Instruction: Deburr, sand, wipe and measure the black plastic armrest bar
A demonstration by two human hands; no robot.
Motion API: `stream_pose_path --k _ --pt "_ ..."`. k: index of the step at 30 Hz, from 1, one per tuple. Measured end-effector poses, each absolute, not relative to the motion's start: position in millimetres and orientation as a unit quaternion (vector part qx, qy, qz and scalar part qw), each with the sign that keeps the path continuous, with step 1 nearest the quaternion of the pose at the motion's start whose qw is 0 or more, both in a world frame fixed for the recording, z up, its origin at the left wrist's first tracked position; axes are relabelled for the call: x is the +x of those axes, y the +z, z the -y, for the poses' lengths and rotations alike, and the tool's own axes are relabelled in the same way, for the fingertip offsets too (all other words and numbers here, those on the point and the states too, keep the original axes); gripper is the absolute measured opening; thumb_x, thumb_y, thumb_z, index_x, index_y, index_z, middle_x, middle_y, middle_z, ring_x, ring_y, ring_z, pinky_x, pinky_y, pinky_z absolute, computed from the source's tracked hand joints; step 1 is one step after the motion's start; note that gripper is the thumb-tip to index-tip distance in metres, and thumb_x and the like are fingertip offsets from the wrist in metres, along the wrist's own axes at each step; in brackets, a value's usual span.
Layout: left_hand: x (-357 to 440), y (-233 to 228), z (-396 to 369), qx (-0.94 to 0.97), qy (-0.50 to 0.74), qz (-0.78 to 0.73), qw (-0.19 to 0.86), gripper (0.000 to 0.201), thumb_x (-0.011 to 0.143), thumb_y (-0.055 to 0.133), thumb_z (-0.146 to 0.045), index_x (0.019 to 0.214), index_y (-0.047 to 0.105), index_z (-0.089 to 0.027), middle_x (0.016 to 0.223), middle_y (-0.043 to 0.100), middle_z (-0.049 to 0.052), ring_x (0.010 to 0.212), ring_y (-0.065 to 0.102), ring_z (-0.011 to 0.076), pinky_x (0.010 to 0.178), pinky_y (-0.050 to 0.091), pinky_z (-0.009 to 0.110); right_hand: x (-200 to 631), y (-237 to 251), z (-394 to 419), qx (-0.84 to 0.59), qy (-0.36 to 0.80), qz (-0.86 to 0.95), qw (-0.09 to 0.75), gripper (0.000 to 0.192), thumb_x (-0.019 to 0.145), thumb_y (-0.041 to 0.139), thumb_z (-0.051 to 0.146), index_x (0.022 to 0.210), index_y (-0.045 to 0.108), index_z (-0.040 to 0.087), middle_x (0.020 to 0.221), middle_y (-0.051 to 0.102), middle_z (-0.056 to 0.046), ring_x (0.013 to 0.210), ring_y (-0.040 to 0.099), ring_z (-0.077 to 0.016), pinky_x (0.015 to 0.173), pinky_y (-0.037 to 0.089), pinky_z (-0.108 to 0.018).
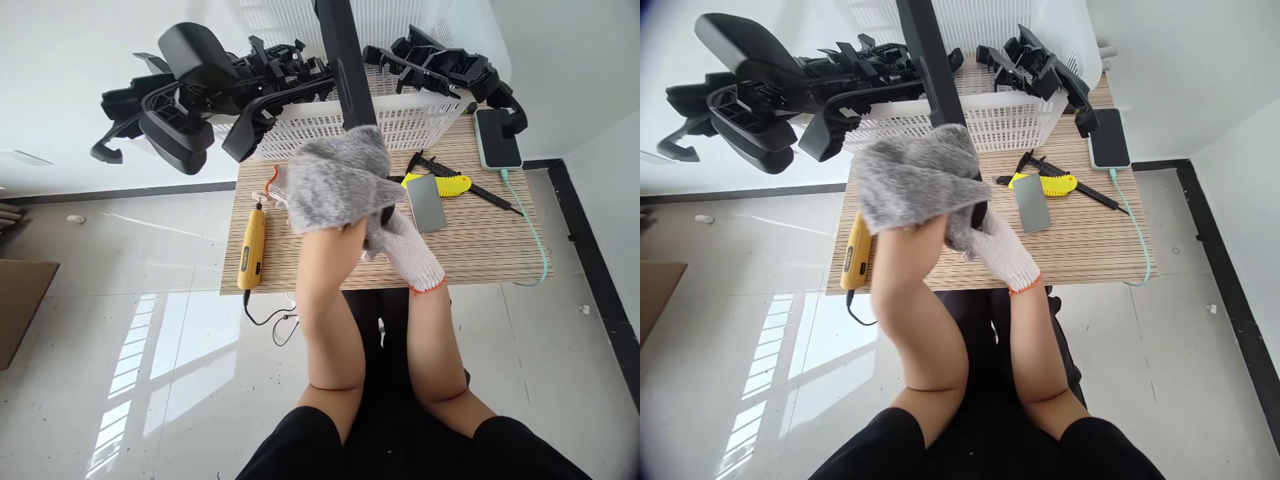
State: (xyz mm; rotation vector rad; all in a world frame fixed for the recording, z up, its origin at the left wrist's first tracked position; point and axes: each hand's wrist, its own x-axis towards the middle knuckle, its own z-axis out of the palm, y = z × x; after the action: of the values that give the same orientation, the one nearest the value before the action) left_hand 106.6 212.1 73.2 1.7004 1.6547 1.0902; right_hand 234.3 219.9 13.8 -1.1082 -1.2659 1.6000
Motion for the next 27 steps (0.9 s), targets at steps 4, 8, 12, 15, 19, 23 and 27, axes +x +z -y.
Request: stream_pose_path --k 4,8,12,15,19,23,27 --pt "81 94 -188 0.585 0.428 -0.672 0.149 0.007 0.084 0.061 -0.027 0.078 0.064 -0.028 0.084 0.071 0.003 0.111 0.064 0.0271 0.111 0.045 0.045 237 30 -215 -0.395 0.715 0.408 0.409 0.024 0.082 0.067 0.038 0.094 0.055 0.022 0.087 0.063 0.0 0.07 0.06 -0.0121 0.055 0.046 -0.024" --pt "77 92 -184 0.634 0.333 -0.655 0.24 0.009 0.08 0.063 -0.032 0.073 0.063 -0.026 0.077 0.07 0.005 0.095 0.067 0.0272 0.092 0.054 0.042 237 33 -214 -0.411 0.7 0.423 0.404 0.022 0.08 0.068 0.033 0.094 0.056 0.022 0.085 0.065 -0.001 0.068 0.061 -0.0118 0.056 0.048 -0.023" --pt "101 71 -211 0.629 0.285 -0.627 0.36 0.016 0.086 0.058 -0.035 0.079 0.067 -0.024 0.089 0.074 0.006 0.105 0.066 0.0268 0.091 0.054 0.037 236 27 -215 -0.441 0.646 0.48 0.397 0.017 0.08 0.063 0.028 0.095 0.057 0.022 0.076 0.064 0.002 0.063 0.056 -0.0103 0.058 0.05 -0.023" --pt "119 56 -232 0.578 0.338 -0.641 0.375 0.016 0.086 0.058 -0.035 0.084 0.068 -0.022 0.092 0.074 0.006 0.105 0.066 0.0261 0.092 0.053 0.036 238 23 -216 -0.464 0.631 0.499 0.371 0.023 0.079 0.062 0.028 0.101 0.059 0.021 0.08 0.067 0.001 0.063 0.056 -0.0108 0.058 0.05 -0.023" --pt "133 43 -246 0.553 0.396 -0.636 0.364 0.014 0.087 0.058 -0.034 0.085 0.066 -0.023 0.096 0.074 0.007 0.111 0.064 0.0244 0.097 0.05 0.033 241 21 -218 -0.495 0.631 0.486 0.347 0.032 0.077 0.065 0.028 0.108 0.062 0.021 0.088 0.07 -0.002 0.07 0.061 -0.0136 0.062 0.054 -0.024" --pt "139 35 -252 0.547 0.447 -0.637 0.309 0.017 0.092 0.051 -0.031 0.083 0.063 -0.023 0.102 0.074 0.008 0.114 0.063 0.0223 0.1 0.048 0.032 240 22 -219 -0.498 0.636 0.47 0.355 0.041 0.079 0.064 0.03 0.119 0.062 0.023 0.09 0.071 -0.003 0.068 0.061 -0.0142 0.058 0.053 -0.025" --pt "130 24 -257 0.543 0.443 -0.611 0.37 0.018 0.092 0.05 -0.031 0.085 0.064 -0.022 0.104 0.074 0.007 0.11 0.064 0.0222 0.098 0.05 0.034 242 20 -220 -0.527 0.596 0.464 0.389 0.043 0.082 0.063 0.036 0.122 0.063 0.022 0.094 0.072 -0.004 0.075 0.065 -0.016 0.065 0.057 -0.028"
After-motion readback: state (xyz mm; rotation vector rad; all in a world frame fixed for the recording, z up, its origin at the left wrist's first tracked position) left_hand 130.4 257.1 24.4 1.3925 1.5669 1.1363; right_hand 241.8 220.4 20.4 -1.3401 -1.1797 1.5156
